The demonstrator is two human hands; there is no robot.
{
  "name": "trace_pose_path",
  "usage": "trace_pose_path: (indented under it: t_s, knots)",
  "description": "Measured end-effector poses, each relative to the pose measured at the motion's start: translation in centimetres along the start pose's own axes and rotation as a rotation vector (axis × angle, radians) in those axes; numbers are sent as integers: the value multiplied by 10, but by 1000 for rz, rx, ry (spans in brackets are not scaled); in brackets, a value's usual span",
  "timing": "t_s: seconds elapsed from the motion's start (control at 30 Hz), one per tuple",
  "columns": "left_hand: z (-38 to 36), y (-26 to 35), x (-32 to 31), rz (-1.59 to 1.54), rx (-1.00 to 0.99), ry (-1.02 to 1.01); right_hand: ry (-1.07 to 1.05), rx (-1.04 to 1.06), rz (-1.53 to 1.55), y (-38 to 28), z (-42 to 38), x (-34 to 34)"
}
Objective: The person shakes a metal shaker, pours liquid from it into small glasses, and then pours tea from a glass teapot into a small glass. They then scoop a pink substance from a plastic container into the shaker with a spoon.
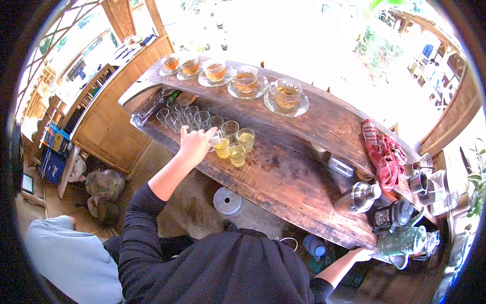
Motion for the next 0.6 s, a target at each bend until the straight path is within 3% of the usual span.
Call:
trace_pose_path:
  t_s: [0.17, 0.2, 0.23, 0.3, 0.37, 0.4, 0.5, 0.6]
  knots:
    - [-1, 2, 17, -56, 55, 41, 19, -32, 39, -9, -4, 8]
    - [-1, 0, 14, -164, 86, -63, 35, -31, 40, -10, 1, 11]
    - [0, -1, 11, -270, 114, -165, -38, 4, -15, -10, 5, 5]
    - [-2, 0, 33, -500, 134, -155, -173, 63, -133, 2, 9, -3]
    - [-7, 13, 42, -768, 125, -223, -202, 354, -523, 12, 20, -12]
    - [-11, 25, 41, -771, 93, -233, -143, 273, -370, 17, 21, -6]
    - [-36, 84, 38, -1487, -238, -364, -55, 49, -2, 9, 11, -1]
    - [-69, 150, 33, -1448, -466, -542, -72, 43, 63, 22, 18, -4]
Point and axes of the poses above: each hand's wrist, its own z-axis towards the middle knuckle, its own x-axis out of the back of the hand, y = z × x, the point moved 7 cm from there along z, towards the middle knuckle, and after that the axes turned 9 degrees about x, right-handed, at the moved point
